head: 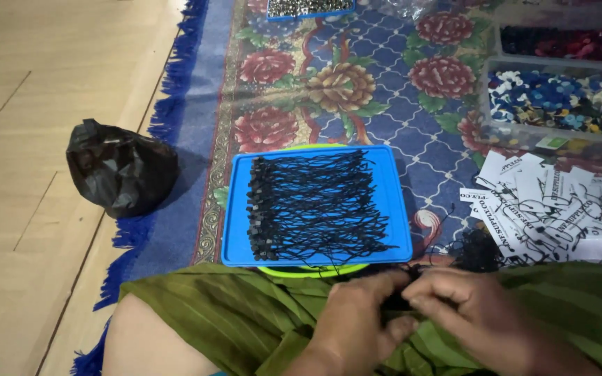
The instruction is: The person sits on the floor and ties black cable ties by hand. They repeatedly pick up a cable tie, pull the tail through the head to tighten it, and place the finished tie onto a blue tray.
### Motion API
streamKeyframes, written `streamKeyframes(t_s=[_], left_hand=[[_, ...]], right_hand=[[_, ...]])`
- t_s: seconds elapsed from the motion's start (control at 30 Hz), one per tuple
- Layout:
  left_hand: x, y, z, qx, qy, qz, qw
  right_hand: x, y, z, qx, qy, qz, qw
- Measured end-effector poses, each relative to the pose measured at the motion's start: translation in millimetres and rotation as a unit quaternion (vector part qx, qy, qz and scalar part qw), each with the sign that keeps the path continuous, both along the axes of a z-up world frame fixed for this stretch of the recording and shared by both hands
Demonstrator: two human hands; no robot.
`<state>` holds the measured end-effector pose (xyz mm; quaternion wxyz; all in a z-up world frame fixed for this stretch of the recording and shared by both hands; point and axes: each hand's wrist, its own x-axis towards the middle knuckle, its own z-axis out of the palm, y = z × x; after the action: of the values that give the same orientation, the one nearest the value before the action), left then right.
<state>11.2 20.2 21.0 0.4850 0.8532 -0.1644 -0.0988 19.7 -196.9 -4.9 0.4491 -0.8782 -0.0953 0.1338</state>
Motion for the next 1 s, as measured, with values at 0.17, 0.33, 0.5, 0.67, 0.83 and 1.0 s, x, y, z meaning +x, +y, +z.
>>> streamKeyframes(t_s=[0.17, 0.33, 0.5, 0.67, 0.83, 1.0], left_hand=[[-2.2, 0.3, -15.3, 0.042, -0.005, 0.039, 0.998], [-1.2, 18.4, -30.3, 0.063, -0.004, 0.062, 0.996], [-3.1, 22.4, -57.2, 0.162, -0.035, 0.044, 0.985], [-0.7, 12.0, -23.3, 0.123, 0.124, 0.086, 0.981], [0.0, -0.5, -29.8, 0.071, 0.216, 0.073, 0.971], [-6.5, -5.2, -37.2, -0.035, 0.146, 0.033, 0.988]], right_hand=[[-1.4, 3.9, -8.1, -0.021, 0.042, -0.061, 0.997], [12.9, -4.7, 10.5, -0.152, 0.084, -0.195, 0.965], [12.6, -17.3, 16.5, -0.128, 0.035, -0.302, 0.944], [16.6, -16.7, 4.8, -0.180, 0.107, -0.250, 0.945], [3.6, -6.2, -27.0, -0.060, 0.074, -0.030, 0.995], [-1.0, 5.4, -40.9, -0.041, 0.180, 0.003, 0.983]])
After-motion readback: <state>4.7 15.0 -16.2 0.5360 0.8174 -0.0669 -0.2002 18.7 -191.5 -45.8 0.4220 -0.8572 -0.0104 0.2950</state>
